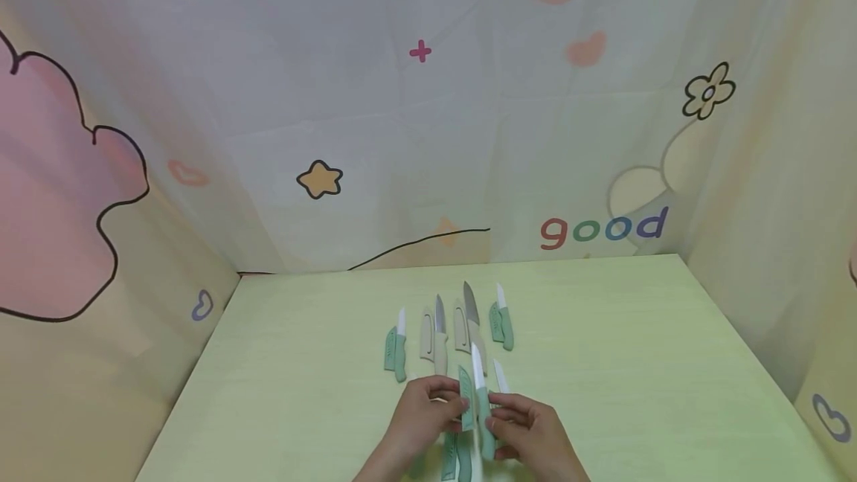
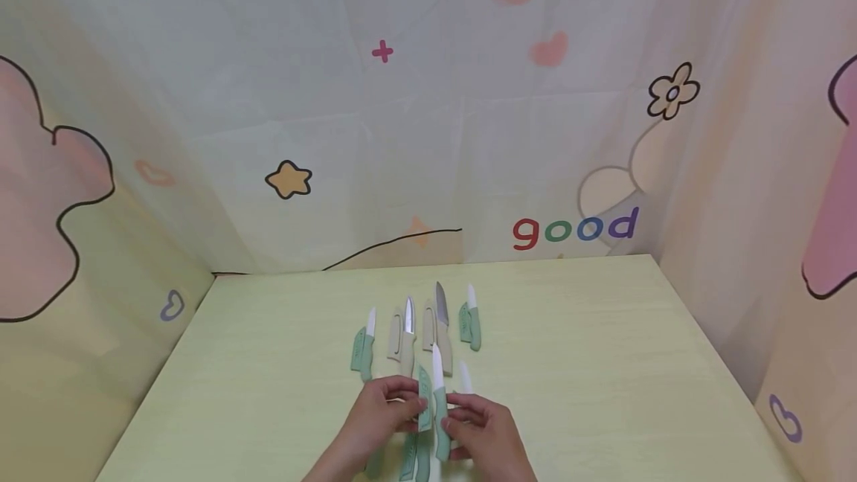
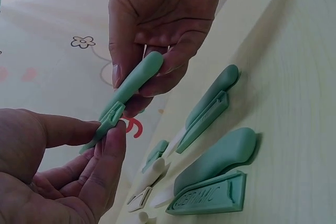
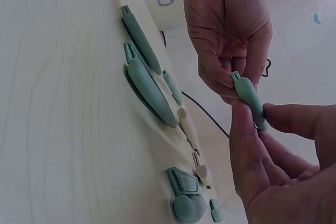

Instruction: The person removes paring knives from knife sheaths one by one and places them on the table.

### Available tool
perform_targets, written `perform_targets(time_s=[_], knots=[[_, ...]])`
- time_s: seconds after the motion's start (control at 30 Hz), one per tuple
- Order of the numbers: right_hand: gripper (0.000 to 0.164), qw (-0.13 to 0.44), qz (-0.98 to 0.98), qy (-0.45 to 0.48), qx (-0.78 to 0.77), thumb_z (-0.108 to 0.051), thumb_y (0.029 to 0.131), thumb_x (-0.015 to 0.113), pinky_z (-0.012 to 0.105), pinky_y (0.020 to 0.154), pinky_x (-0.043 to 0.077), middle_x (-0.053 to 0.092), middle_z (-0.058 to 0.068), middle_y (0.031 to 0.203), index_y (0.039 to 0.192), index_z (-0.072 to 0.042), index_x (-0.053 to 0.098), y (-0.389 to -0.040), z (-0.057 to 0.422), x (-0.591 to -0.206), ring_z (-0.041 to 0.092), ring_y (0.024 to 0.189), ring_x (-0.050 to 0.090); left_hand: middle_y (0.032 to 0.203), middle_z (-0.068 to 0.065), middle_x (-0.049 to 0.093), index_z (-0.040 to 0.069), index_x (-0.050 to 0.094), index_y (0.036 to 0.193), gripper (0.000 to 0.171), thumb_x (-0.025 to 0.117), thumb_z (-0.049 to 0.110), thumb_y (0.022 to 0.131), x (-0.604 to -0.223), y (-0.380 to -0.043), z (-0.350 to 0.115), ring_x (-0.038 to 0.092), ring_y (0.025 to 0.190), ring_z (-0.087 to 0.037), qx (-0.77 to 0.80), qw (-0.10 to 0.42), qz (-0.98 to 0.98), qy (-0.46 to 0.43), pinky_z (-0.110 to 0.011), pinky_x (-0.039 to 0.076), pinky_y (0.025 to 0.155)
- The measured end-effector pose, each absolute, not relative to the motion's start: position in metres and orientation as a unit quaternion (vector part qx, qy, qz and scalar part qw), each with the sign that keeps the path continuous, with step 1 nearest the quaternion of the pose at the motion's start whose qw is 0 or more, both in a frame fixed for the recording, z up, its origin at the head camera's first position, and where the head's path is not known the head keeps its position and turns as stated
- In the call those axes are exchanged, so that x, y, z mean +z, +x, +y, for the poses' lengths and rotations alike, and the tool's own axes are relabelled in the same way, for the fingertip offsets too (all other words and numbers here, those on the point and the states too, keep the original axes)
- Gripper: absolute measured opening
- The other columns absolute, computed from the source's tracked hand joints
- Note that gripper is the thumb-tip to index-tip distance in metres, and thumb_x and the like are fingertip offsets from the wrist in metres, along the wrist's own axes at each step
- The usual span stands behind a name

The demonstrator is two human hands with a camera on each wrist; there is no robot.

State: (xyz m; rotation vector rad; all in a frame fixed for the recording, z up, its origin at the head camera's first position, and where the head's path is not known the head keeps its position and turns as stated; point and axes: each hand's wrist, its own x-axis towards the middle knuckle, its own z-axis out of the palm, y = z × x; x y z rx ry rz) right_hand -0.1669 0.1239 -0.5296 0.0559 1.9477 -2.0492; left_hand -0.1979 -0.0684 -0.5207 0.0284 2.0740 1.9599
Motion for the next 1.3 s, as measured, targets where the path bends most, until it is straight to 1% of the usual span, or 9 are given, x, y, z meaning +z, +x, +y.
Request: perform_targets(time_s=[0.13, 0.33, 0.53, 0.63, 0.8, 0.93, 1.07, 1.17, 1.3], knots=[[0.045, 0.153, 0.684, 0.024, -0.713, -0.011, 0.090, 0.068, 0.038, 0.062, 0.062, 0.067, 0.012, 0.103, 0.128, 0.007, 0.055, -0.169, 0.125, -0.529, 0.025, 0.081, 0.063, 0.086, -0.009, 0.064, -0.004, 0.067, 0.100, 0.018, 0.069, 0.006, 0.084, -0.521, -0.196, -0.067, 0.065, 0.069, -0.023, 0.681, 0.144, 0.718, 0.015, -0.030, 0.061, 0.059], [0.043, 0.140, 0.696, 0.025, -0.704, -0.012, 0.090, 0.067, 0.038, 0.063, 0.062, 0.066, 0.013, 0.103, 0.128, 0.005, 0.057, -0.171, 0.125, -0.527, 0.025, 0.083, 0.064, 0.085, -0.008, 0.063, -0.003, 0.067, 0.100, 0.017, 0.069, 0.005, 0.085, -0.521, -0.193, -0.065, 0.064, 0.064, -0.020, 0.681, 0.145, 0.717, 0.021, -0.030, 0.061, 0.058], [0.043, 0.140, 0.698, 0.033, -0.702, -0.011, 0.091, 0.067, 0.039, 0.063, 0.062, 0.067, 0.011, 0.100, 0.129, 0.006, 0.056, -0.174, 0.126, -0.525, 0.025, 0.081, 0.064, 0.086, -0.008, 0.064, -0.002, 0.067, 0.100, 0.018, 0.069, 0.007, 0.085, -0.520, -0.191, -0.063, 0.066, 0.068, -0.022, 0.680, 0.149, 0.717, 0.021, -0.032, 0.061, 0.059], [0.042, 0.134, 0.700, 0.038, -0.700, -0.009, 0.091, 0.066, 0.037, 0.062, 0.061, 0.067, 0.011, 0.100, 0.129, 0.006, 0.056, -0.175, 0.126, -0.524, 0.025, 0.080, 0.064, 0.087, -0.008, 0.063, -0.003, 0.067, 0.102, 0.020, 0.068, 0.007, 0.085, -0.521, -0.190, -0.061, 0.065, 0.068, -0.022, 0.684, 0.148, 0.714, 0.023, -0.032, 0.061, 0.060], [0.041, 0.125, 0.704, 0.043, -0.698, -0.008, 0.090, 0.067, 0.034, 0.060, 0.061, 0.067, 0.013, 0.102, 0.128, 0.005, 0.057, -0.176, 0.127, -0.524, 0.024, 0.084, 0.064, 0.086, -0.008, 0.062, -0.005, 0.066, 0.104, 0.022, 0.068, 0.004, 0.085, -0.523, -0.188, -0.057, 0.065, 0.067, -0.020, 0.690, 0.145, 0.708, 0.019, -0.033, 0.061, 0.059], [0.041, 0.126, 0.703, 0.049, -0.698, -0.009, 0.091, 0.066, 0.034, 0.061, 0.061, 0.067, 0.012, 0.102, 0.128, 0.004, 0.058, -0.176, 0.127, -0.523, 0.024, 0.085, 0.064, 0.086, -0.007, 0.062, -0.005, 0.066, 0.104, 0.022, 0.067, 0.003, 0.085, -0.525, -0.189, -0.055, 0.064, 0.065, -0.019, 0.687, 0.143, 0.712, 0.017, -0.032, 0.061, 0.058], [0.041, 0.127, 0.704, 0.054, -0.697, -0.011, 0.090, 0.067, 0.034, 0.060, 0.061, 0.066, 0.011, 0.101, 0.128, 0.003, 0.058, -0.176, 0.128, -0.522, 0.024, 0.084, 0.065, 0.087, -0.009, 0.062, -0.007, 0.065, 0.105, 0.023, 0.067, 0.002, 0.085, -0.518, -0.186, -0.054, 0.064, 0.065, -0.020, 0.686, 0.141, 0.714, 0.018, -0.032, 0.061, 0.058], [0.041, 0.124, 0.706, 0.056, -0.695, -0.012, 0.090, 0.068, 0.035, 0.061, 0.061, 0.066, 0.011, 0.100, 0.128, 0.001, 0.059, -0.175, 0.128, -0.521, 0.025, 0.083, 0.065, 0.086, -0.009, 0.064, -0.006, 0.066, 0.107, 0.024, 0.068, 0.003, 0.085, -0.517, -0.185, -0.053, 0.065, 0.064, -0.021, 0.691, 0.141, 0.709, 0.019, -0.032, 0.061, 0.058], [0.042, 0.122, 0.707, 0.058, -0.694, -0.014, 0.090, 0.069, 0.040, 0.062, 0.062, 0.067, 0.012, 0.099, 0.128, 0.000, 0.060, -0.175, 0.130, -0.520, 0.026, 0.082, 0.066, 0.084, -0.008, 0.069, -0.002, 0.067, 0.111, 0.028, 0.069, 0.008, 0.085, -0.527, -0.188, -0.051, 0.066, 0.065, -0.024, 0.704, 0.146, 0.695, 0.022, -0.034, 0.061, 0.057]])
